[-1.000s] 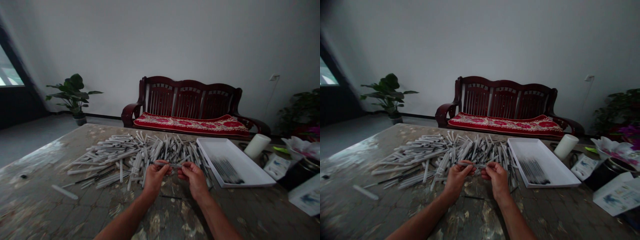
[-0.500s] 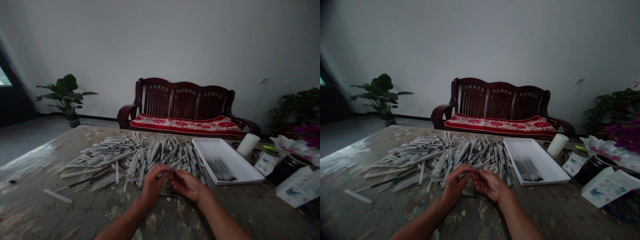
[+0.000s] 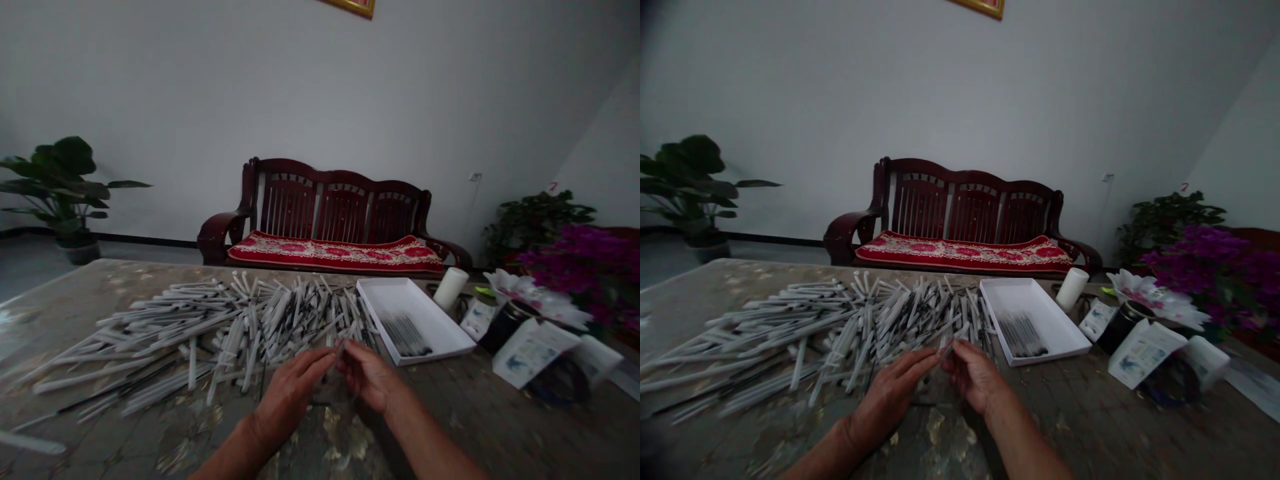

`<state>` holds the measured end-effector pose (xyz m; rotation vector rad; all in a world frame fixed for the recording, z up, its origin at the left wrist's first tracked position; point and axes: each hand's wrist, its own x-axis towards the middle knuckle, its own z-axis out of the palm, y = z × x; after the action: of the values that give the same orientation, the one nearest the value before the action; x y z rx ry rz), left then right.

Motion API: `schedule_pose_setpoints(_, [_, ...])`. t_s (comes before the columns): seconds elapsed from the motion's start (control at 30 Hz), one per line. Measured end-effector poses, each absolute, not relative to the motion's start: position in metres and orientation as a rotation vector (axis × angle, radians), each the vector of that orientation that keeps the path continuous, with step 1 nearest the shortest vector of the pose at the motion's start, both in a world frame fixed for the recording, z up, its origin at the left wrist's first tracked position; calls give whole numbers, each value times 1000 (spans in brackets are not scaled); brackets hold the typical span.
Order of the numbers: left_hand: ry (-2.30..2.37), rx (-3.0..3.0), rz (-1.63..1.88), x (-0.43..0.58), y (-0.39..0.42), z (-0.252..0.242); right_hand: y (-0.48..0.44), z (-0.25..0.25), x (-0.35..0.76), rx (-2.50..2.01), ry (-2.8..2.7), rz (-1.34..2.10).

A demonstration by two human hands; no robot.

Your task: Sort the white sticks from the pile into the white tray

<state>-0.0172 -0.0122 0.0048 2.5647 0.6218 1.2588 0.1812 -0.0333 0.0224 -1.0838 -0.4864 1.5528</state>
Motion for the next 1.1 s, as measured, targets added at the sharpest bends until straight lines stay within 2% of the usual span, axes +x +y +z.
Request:
schedule_pose_setpoints(0.07, [721, 2586, 1244, -19, -10, 1, -27, 34, 217, -1265, -693, 1321])
schedule_pose_setpoints(0.17, [755, 2636, 1211, -21, -6, -5, -12, 54, 285, -1748, -1105, 743])
schedule_pose_setpoints(0.37, [775, 2668, 1169, -20, -1, -14, 14, 70, 392, -2190, -1164, 358])
schedule_pose_setpoints(0.73, [754, 2667, 1232, -24, 4, -16, 8, 34, 415, -2616, -1414, 129])
schedule_pose_setpoints(1.1, [889, 2574, 1175, -28, 3, -2, 3, 59, 374, -2567, -1619, -17])
